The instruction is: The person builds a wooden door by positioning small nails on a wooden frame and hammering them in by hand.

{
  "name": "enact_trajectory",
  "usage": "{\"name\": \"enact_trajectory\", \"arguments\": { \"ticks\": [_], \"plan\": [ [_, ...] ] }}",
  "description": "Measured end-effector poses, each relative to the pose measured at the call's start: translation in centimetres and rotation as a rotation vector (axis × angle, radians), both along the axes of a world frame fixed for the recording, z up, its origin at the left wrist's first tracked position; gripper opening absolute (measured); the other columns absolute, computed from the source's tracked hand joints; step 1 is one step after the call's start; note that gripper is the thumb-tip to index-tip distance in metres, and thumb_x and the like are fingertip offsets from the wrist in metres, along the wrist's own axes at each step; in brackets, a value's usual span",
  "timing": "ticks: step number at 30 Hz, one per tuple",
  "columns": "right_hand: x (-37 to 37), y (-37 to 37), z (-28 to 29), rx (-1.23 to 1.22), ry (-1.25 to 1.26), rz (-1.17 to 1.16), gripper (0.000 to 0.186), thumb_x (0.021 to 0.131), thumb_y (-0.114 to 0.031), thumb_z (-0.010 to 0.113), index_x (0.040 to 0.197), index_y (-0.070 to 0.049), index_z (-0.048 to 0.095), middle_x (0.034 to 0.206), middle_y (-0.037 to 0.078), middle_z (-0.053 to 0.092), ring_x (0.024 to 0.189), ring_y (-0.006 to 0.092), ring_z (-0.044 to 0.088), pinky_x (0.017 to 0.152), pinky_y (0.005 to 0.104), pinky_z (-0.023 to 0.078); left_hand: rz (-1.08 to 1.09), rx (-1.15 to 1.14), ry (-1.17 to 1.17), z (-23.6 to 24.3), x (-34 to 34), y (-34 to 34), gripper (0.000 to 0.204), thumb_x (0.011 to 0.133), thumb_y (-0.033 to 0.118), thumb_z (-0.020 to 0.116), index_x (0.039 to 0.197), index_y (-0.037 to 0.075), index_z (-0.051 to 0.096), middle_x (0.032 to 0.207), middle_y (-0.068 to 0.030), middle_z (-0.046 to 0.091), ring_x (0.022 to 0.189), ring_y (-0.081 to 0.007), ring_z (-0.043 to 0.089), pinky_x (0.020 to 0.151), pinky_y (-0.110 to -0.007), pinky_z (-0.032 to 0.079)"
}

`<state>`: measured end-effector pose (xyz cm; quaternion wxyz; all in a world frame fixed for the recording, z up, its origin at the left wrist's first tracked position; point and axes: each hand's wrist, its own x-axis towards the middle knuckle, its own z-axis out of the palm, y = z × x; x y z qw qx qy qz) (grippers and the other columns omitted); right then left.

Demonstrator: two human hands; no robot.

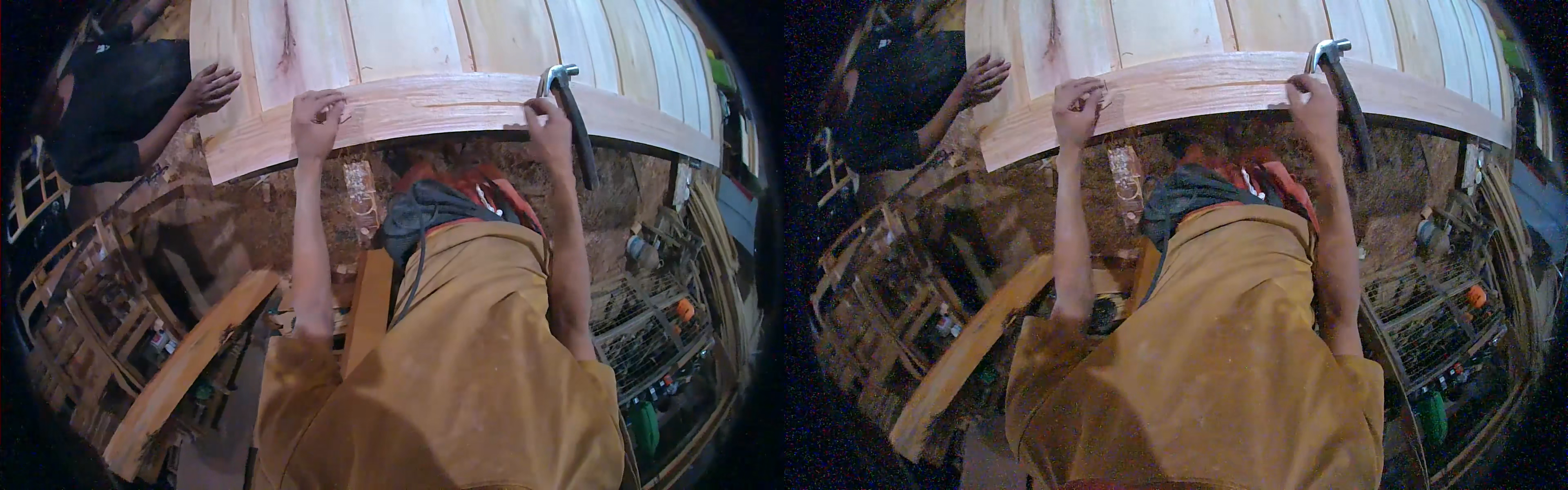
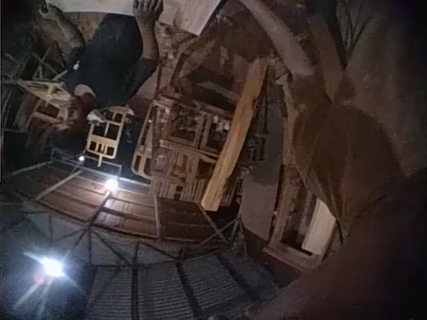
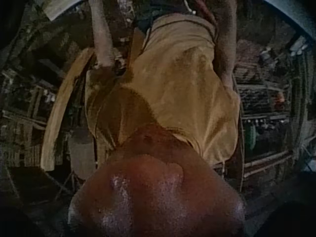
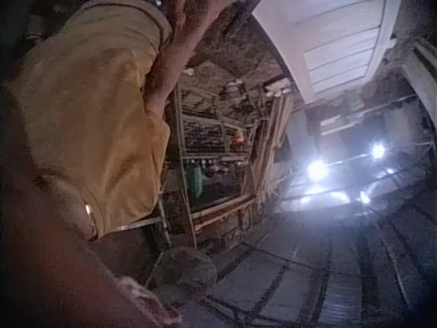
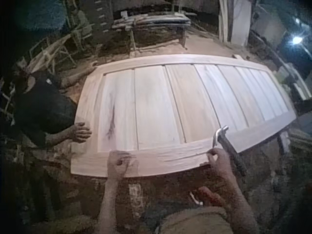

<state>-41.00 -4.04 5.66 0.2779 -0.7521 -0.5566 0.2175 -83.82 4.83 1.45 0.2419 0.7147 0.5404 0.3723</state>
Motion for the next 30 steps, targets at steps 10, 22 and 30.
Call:
{"name": "enact_trajectory", "arguments": {
  "ticks": [10, 22, 30],
  "plan": [
    [9.6, -3.8, -2.5, -0.25, -0.598, -0.292, 0.057, 0.097, -0.044, 0.066, 0.139, -0.008, 0.055, 0.127, 0.027, 0.06, 0.114, 0.0436, 0.061, 0.091, 0.0521, 0.052, 0.055, -0.557, -0.503, 0.3, 4.1, 3.0, 0.01, 0.091, 0.004, 0.075, 0.1, 0.005, 0.079, 0.099, -0.006, 0.074, 0.086, -0.0126, 0.07, 0.076, -0.022, 0.058],
    [3.8, -4.3, -0.1, -0.261, -0.101, -0.282, 0.051, 0.101, -0.046, 0.06, 0.124, -0.001, 0.063, 0.1, 0.03, 0.069, 0.096, 0.0487, 0.067, 0.086, 0.0498, 0.052, 0.022, -0.289, 0.003, -3.1, 2.9, 3.7, 0.017, 0.082, 0.034, 0.081, 0.098, 0.03, 0.084, 0.111, -0.006, 0.073, 0.108, -0.0263, 0.062, 0.1, -0.04, 0.042],
    [-7.4, -2.3, 7.5, -0.274, 0.179, 0.09, 0.038, 0.099, -0.031, 0.066, 0.121, -0.001, 0.059, 0.087, 0.023, 0.069, 0.079, 0.036, 0.07, 0.075, 0.0444, 0.053, -0.044, -0.109, -0.001, -3.0, 2.8, 3.5, 0.016, 0.086, 0.015, 0.081, 0.102, 0.014, 0.083, 0.103, -0.0108, 0.073, 0.093, -0.0206, 0.074, 0.083, -0.031, 0.061]
  ]
}}
